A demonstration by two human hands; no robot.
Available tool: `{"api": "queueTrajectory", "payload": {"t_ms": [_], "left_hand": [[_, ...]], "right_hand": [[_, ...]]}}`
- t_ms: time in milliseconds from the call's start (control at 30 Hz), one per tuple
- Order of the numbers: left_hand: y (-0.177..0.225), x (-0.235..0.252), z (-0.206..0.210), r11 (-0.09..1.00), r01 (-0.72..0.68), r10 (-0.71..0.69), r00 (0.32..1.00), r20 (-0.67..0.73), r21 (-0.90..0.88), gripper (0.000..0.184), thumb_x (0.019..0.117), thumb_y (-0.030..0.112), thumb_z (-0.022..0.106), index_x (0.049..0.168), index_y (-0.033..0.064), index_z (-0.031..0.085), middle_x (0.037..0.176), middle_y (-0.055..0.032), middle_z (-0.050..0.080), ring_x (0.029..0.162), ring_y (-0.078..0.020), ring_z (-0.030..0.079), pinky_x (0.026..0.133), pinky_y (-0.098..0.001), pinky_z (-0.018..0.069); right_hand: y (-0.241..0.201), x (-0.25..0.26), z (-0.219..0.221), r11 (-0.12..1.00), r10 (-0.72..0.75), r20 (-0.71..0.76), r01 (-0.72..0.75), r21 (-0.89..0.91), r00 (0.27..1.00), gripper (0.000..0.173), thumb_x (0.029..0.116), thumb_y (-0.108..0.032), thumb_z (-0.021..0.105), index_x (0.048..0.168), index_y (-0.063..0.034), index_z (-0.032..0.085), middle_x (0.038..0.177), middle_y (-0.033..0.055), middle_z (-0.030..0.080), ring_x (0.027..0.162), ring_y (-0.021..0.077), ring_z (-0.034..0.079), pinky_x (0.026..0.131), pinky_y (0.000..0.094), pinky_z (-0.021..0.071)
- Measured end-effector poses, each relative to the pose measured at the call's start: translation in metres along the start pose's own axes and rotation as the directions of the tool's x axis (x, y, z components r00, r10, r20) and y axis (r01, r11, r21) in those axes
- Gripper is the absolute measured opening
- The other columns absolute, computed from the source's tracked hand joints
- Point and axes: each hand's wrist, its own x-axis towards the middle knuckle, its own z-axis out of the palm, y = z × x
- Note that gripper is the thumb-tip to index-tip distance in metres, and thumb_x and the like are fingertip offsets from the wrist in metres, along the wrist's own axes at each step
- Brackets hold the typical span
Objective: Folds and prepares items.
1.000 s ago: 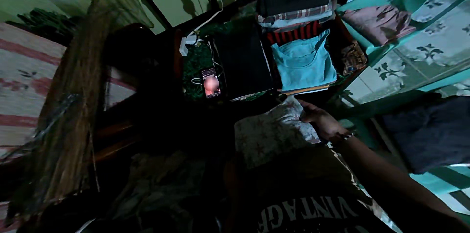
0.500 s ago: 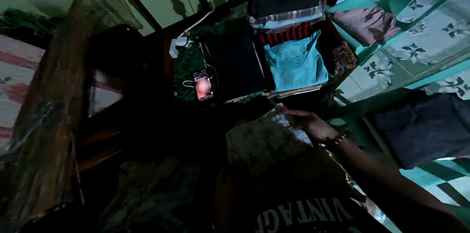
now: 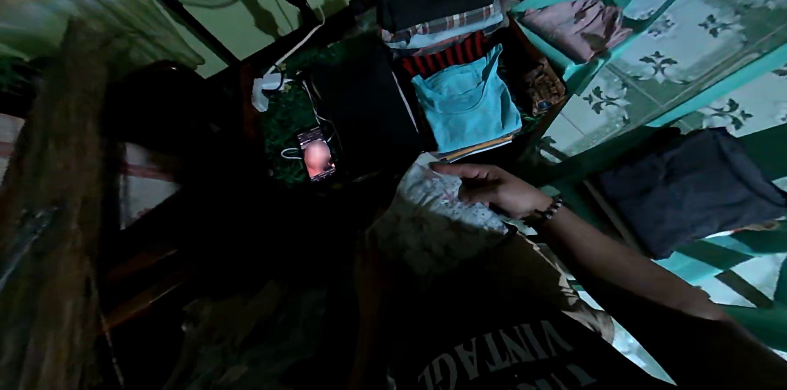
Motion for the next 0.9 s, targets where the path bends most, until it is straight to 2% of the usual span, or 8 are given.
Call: {"api": "queueTrajectory", "payload": {"t_ms": [67,133,367,500,567,667,767,900], "left_hand": [[-0.011,-0.002,0.014,0.999,-0.012,0.011,1.0,0.022,0.032,0.064,0.103,0.027,0.054,0.156,-0.0039,0.035,0.162,-0.0302,0.026,0.151,-0.0449,0.028,0.122,-0.0563,0.0279],[-0.021,-0.004,0.026,0.997,-0.041,0.04,0.999,0.027,0.063,0.064,0.1033,0.03,0.055,0.155,-0.0023,0.037,0.163,-0.03,0.025,0.15,-0.0469,0.028,0.121,-0.0574,0.0281],[-0.03,-0.012,0.031,0.991,-0.069,0.073,0.997,-0.03,0.115,0.065,0.1032,0.042,0.048,0.155,0.0025,0.041,0.162,-0.0297,0.028,0.148,-0.049,0.03,0.118,-0.0622,0.0293],[-0.032,-0.013,0.036,0.995,-0.058,0.06,0.998,-0.031,0.077,0.07,0.102,0.047,0.051,0.155,0.0024,0.042,0.162,-0.0307,0.026,0.149,-0.0503,0.029,0.118,-0.0637,0.0283],[-0.035,-0.013,0.038,0.995,-0.067,0.07,0.997,-0.04,0.079,0.069,0.1015,0.046,0.052,0.154,0.0016,0.042,0.162,-0.031,0.027,0.148,-0.0514,0.029,0.118,-0.063,0.0294],[-0.036,-0.016,0.037,0.991,-0.064,0.07,0.997,-0.046,0.121,0.072,0.1025,0.053,0.045,0.155,0.0036,0.041,0.163,-0.0291,0.027,0.149,-0.0513,0.028,0.118,-0.0663,0.0275],[-0.015,-0.002,0.021,0.978,-0.107,0.124,0.989,-0.085,0.18,0.071,0.1028,0.051,0.041,0.154,0.0017,0.042,0.161,-0.0293,0.031,0.148,-0.0521,0.028,0.115,-0.0728,0.0219],[0.035,0.051,-0.001,0.983,-0.173,0.168,0.982,0.084,0.056,0.061,0.1046,0.039,0.053,0.154,0.0046,0.043,0.159,-0.0221,0.04,0.149,-0.0407,0.034,0.12,-0.0607,0.0275]], "right_hand": [[0.037,-0.001,-0.02,0.996,0.095,-0.078,-0.094,0.009,0.992,0.063,0.0906,0.005,0.054,0.149,-0.018,0.054,0.132,0.0055,0.065,0.096,0.012,0.065,0.08,0.0309,0.0561],[0.066,-0.001,-0.032,0.982,0.187,-0.161,-0.183,0.039,0.969,0.057,0.0912,0.01,0.055,0.144,-0.0117,0.057,0.133,0.0087,0.064,0.105,0.0165,0.065,0.088,0.0355,0.0559],[0.037,-0.007,-0.02,0.995,0.057,-0.119,-0.046,0.09,0.991,0.065,0.0903,0.004,0.05,0.151,-0.0181,0.052,0.123,0.0069,0.067,0.093,0.0116,0.065,0.08,0.0304,0.0559],[0.066,-0.01,-0.018,0.979,0.202,-0.261,-0.188,0.076,0.944,0.053,0.0954,0.003,0.058,0.146,-0.0116,0.054,0.136,0.0079,0.063,0.112,0.0165,0.065,0.094,0.0353,0.0552],[0.072,-0.014,-0.016,0.974,0.221,-0.266,-0.201,0.102,0.938,0.061,0.0937,-0.003,0.066,0.151,-0.012,0.047,0.141,0.0086,0.06,0.122,0.0172,0.061,0.101,0.0361,0.0528],[0.067,-0.017,-0.013,0.978,0.204,-0.259,-0.189,0.083,0.944,0.082,0.0836,-0.003,0.079,0.155,-0.0181,0.041,0.141,0.01,0.059,0.123,0.0196,0.061,0.101,0.0385,0.0548],[0.053,-0.017,-0.01,0.977,0.198,-0.231,-0.211,-0.032,0.953,0.097,0.0781,0.002,0.082,0.158,-0.0272,0.035,0.147,0.0076,0.054,0.124,0.0199,0.06,0.099,0.04,0.0558],[0.046,-0.016,-0.004,0.982,0.112,-0.167,-0.135,-0.131,0.98,0.088,0.086,0.001,0.074,0.159,-0.0279,0.034,0.146,0.0056,0.056,0.119,0.0188,0.063,0.098,0.0395,0.0569]]}}
